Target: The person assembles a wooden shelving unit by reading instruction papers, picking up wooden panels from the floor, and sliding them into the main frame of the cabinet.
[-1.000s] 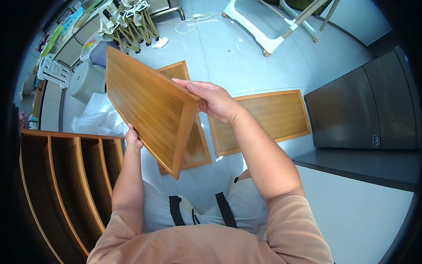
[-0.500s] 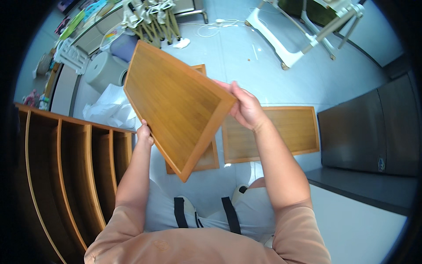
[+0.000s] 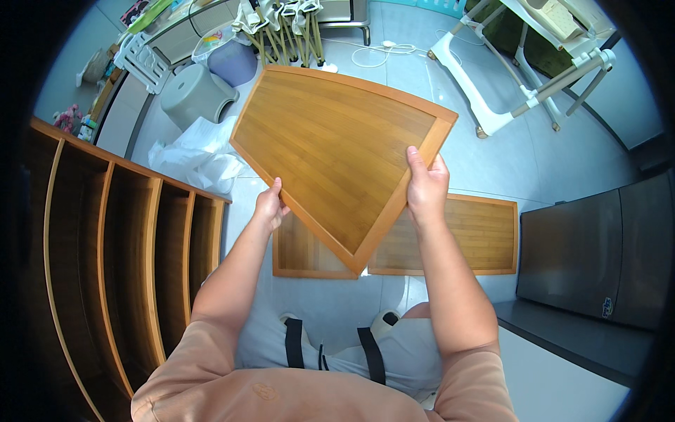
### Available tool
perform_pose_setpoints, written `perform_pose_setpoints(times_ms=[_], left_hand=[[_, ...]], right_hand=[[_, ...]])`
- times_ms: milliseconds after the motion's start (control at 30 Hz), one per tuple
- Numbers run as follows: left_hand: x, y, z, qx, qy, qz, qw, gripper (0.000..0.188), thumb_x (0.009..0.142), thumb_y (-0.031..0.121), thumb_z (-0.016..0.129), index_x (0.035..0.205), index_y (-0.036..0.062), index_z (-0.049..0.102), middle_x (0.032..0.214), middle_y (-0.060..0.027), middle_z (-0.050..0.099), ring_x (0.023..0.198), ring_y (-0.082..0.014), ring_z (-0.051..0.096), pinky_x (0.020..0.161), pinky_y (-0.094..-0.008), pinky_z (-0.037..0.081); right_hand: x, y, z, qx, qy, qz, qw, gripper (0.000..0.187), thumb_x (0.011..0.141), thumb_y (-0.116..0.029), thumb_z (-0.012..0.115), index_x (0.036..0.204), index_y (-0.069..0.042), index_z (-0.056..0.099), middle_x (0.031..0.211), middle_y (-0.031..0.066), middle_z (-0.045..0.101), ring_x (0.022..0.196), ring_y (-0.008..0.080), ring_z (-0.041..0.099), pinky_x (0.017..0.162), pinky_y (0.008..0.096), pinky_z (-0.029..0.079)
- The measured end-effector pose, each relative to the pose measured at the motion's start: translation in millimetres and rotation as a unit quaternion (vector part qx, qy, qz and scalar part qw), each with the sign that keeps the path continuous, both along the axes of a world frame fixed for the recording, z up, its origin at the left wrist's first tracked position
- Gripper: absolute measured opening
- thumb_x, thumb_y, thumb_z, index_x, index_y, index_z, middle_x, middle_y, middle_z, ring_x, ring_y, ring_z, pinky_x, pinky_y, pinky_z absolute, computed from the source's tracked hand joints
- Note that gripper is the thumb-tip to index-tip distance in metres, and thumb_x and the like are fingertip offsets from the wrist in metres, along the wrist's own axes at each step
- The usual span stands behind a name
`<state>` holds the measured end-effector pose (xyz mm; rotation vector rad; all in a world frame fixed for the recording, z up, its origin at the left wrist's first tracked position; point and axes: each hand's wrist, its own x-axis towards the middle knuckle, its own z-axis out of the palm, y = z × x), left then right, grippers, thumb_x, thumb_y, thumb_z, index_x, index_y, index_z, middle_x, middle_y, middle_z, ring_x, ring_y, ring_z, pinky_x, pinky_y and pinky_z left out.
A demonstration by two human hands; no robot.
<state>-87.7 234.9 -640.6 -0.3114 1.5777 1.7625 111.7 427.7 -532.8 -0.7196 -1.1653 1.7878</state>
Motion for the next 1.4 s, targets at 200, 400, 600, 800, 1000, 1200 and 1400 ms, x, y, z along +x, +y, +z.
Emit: perform_pose_setpoints(times_ms=[200, 400, 600, 800, 1000, 1200, 1400], left_hand=[[-7, -11, 17, -0.207, 0.148, -0.312, 0.915, 0.028, 0.087, 0.033, 0.050, 0.084, 0.0059, 0.053, 0.077, -0.0030, 0.056, 0.067, -0.0107, 0.056, 0.055, -0.0248, 0.046], [-1, -2, 77, -0.158, 0.509, -0.150, 0.833, 0.026, 0.079, 0.016, 0.061, 0.098, 0.0009, 0.053, 0.094, -0.0112, 0.057, 0.082, -0.0202, 0.057, 0.072, -0.0308, 0.046], [-11, 14, 220, -0.158, 0.740, -0.182, 0.628, 0.082, 0.066, 0.027, 0.073, 0.131, 0.0055, 0.028, 0.137, -0.0167, 0.023, 0.123, -0.0347, 0.027, 0.101, -0.0397, 0.026], [-22, -3, 278, -0.056, 0.628, -0.240, 0.738, 0.055, 0.065, 0.026, 0.074, 0.110, 0.0042, 0.050, 0.098, -0.0139, 0.059, 0.092, -0.0259, 0.057, 0.080, -0.0326, 0.044], [-11, -55, 283, -0.007, 0.660, -0.113, 0.742, 0.025, 0.070, 0.014, 0.071, 0.086, -0.0001, 0.058, 0.073, -0.0092, 0.062, 0.065, -0.0137, 0.056, 0.062, -0.0273, 0.045], [-11, -83, 294, 0.088, 0.622, 0.070, 0.775, 0.023, 0.075, 0.009, 0.067, 0.092, -0.0007, 0.055, 0.082, -0.0040, 0.061, 0.073, -0.0073, 0.053, 0.066, -0.0251, 0.045], [-4, -157, 303, 0.036, 0.607, 0.210, 0.766, 0.020, 0.078, 0.013, 0.064, 0.091, -0.0004, 0.056, 0.082, -0.0030, 0.061, 0.074, -0.0082, 0.053, 0.068, -0.0235, 0.044]], right_hand=[[12, 16, 6, 0.010, -0.013, -0.023, 1.000, 0.020, 0.085, -0.010, 0.054, 0.101, 0.003, 0.052, 0.096, 0.0087, 0.059, 0.085, 0.0129, 0.055, 0.075, 0.0252, 0.044], [4, 4, 30, 0.100, -0.039, 0.058, 0.992, 0.018, 0.085, -0.008, 0.055, 0.098, 0.003, 0.053, 0.092, 0.0073, 0.060, 0.081, 0.0102, 0.054, 0.071, 0.0235, 0.044], [-29, -5, 117, 0.247, -0.078, 0.198, 0.945, 0.026, 0.082, -0.008, 0.057, 0.105, 0.005, 0.053, 0.093, 0.0067, 0.062, 0.081, 0.0104, 0.056, 0.071, 0.0251, 0.045], [-68, -20, 199, 0.528, -0.170, 0.330, 0.764, 0.025, 0.079, -0.020, 0.059, 0.099, -0.006, 0.057, 0.077, 0.0164, 0.062, 0.068, 0.0271, 0.061, 0.065, 0.0328, 0.047], [-84, -54, 240, 0.685, -0.202, 0.296, 0.634, 0.027, 0.076, -0.027, 0.063, 0.096, -0.009, 0.059, 0.078, 0.0133, 0.061, 0.068, 0.0312, 0.058, 0.062, 0.0349, 0.046], [-112, -41, 252, 0.705, -0.025, -0.025, 0.709, 0.066, 0.061, -0.026, 0.075, 0.116, -0.005, 0.046, 0.119, 0.0139, 0.047, 0.112, 0.0307, 0.042, 0.094, 0.0375, 0.034], [-181, -79, 212, 0.473, 0.054, 0.109, 0.873, 0.095, 0.062, -0.028, 0.077, 0.135, -0.006, 0.020, 0.132, 0.0174, 0.032, 0.123, 0.0289, 0.030, 0.099, 0.0358, 0.028]])
